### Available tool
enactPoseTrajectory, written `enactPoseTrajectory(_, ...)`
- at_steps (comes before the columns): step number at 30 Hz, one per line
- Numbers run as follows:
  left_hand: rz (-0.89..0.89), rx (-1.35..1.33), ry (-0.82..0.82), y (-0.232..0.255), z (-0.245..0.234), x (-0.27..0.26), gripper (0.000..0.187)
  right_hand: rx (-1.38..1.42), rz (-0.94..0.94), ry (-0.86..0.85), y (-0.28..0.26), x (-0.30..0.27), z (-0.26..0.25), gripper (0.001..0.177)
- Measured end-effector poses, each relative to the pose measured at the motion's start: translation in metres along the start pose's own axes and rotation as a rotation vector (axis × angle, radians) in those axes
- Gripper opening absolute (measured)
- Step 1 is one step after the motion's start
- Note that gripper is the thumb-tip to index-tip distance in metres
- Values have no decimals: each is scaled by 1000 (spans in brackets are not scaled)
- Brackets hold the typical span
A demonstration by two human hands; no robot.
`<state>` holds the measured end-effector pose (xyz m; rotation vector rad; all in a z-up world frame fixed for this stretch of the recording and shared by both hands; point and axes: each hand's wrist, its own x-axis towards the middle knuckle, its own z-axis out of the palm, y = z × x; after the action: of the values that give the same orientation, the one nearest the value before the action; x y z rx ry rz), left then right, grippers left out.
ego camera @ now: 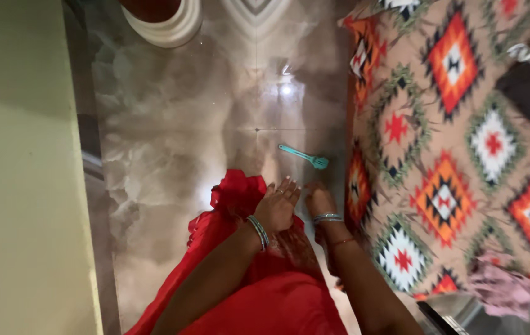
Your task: The person prepares a cleaning solution by pouring a white powder from a container into a metal bowl and adding water from the tap. They then use a blue scrubbing brush to clean the sink basin and the surrounding countertop area.
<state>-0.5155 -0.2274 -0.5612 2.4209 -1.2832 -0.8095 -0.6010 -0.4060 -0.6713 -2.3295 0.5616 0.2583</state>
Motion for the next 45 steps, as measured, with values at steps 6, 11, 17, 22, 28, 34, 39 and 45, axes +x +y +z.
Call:
enactPoseTrajectory(6,33,-3,-32,-54,46,50,74,-233,98,-107,106,84,72,46)
enactPoseTrajectory(11,12,141,-247,-81,64,86,81,-341,437,-129,126,118,95,52)
enactPoseTrajectory(17,32,80,-313,-104,71,105,88,-229,574,-96,132,151,111,85)
enactPoseTrajectory(22,13,105,-209,-123,89,101,75,-238,414,-101,110,163,147,53)
enactPoseTrajectory(28,-158,35,161,-159,76,90,66,-100,-44,81,-28,175,111,27)
enactPoseTrajectory(34,-278,-129,496,-117,-65,50,68,61,-446,262,-178,135,-30,50)
enactPoseTrajectory(39,-303,-241,704,-32,-199,-5,61,141,-626,303,-278,67,-154,55)
enactPoseTrajectory(45,-148,-323,972,73,-339,-85,55,70,-677,348,-391,-14,-283,57)
